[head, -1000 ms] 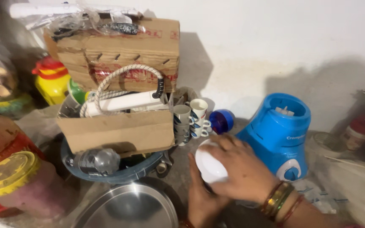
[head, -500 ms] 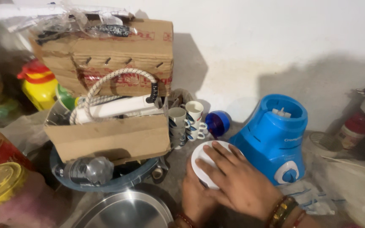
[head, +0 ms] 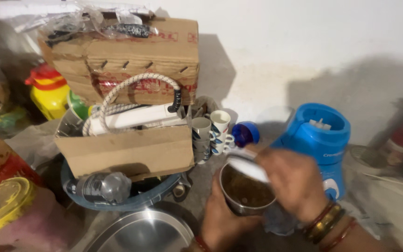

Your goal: The person places a metal jar containing a brown paste onto a blue blender base, secures the lid, and operates the blender. They then remove the jar, open the lid, and stir the contents with a spoon.

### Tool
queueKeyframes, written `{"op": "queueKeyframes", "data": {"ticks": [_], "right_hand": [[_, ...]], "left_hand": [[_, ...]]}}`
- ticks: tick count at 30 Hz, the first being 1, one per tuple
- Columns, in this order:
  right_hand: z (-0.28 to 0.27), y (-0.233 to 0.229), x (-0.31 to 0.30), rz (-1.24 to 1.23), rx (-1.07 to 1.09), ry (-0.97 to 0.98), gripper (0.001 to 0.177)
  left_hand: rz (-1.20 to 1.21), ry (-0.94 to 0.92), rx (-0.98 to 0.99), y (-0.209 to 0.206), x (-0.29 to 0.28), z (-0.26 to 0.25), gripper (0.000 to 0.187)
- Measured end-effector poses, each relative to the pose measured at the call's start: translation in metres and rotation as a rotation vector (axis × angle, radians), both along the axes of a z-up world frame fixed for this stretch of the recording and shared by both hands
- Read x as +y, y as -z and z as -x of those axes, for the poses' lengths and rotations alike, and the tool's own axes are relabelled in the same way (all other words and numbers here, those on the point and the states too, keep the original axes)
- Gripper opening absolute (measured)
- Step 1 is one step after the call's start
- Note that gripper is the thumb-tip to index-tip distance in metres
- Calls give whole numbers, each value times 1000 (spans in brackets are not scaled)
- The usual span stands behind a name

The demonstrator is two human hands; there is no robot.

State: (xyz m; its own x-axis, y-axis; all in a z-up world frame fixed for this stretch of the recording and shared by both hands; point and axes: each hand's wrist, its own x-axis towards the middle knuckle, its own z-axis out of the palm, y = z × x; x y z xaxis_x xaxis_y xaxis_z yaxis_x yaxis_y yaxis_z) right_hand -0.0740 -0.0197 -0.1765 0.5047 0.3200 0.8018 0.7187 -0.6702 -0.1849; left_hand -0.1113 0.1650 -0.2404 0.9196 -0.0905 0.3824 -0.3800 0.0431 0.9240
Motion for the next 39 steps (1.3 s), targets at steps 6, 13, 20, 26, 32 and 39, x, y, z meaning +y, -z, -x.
{"op": "queueKeyframes", "data": {"ticks": [6, 13, 20, 26, 32, 39], "right_hand": [[-16, -20, -8, -386, 151, 214, 40], [-8, -39, 27, -436, 469, 86, 52], [-13, -66, -11, 197, 387, -51, 26], [24, -14, -24, 507, 988, 119, 21], [48, 10, -2, 464, 808, 35, 17], [26, -18, 20, 100, 682, -159, 22]], "left_hand": [[336, -141, -30, -25, 13, 10, 106], [1019, 575, 358, -81, 15, -1, 81], [1138, 649, 228, -88, 28, -5, 70], [1199, 319, 371, -77, 27, -20, 52], [1101, 130, 272, -78, 8, -20, 52], [1052, 25, 289, -83, 1, -26, 50]]}}
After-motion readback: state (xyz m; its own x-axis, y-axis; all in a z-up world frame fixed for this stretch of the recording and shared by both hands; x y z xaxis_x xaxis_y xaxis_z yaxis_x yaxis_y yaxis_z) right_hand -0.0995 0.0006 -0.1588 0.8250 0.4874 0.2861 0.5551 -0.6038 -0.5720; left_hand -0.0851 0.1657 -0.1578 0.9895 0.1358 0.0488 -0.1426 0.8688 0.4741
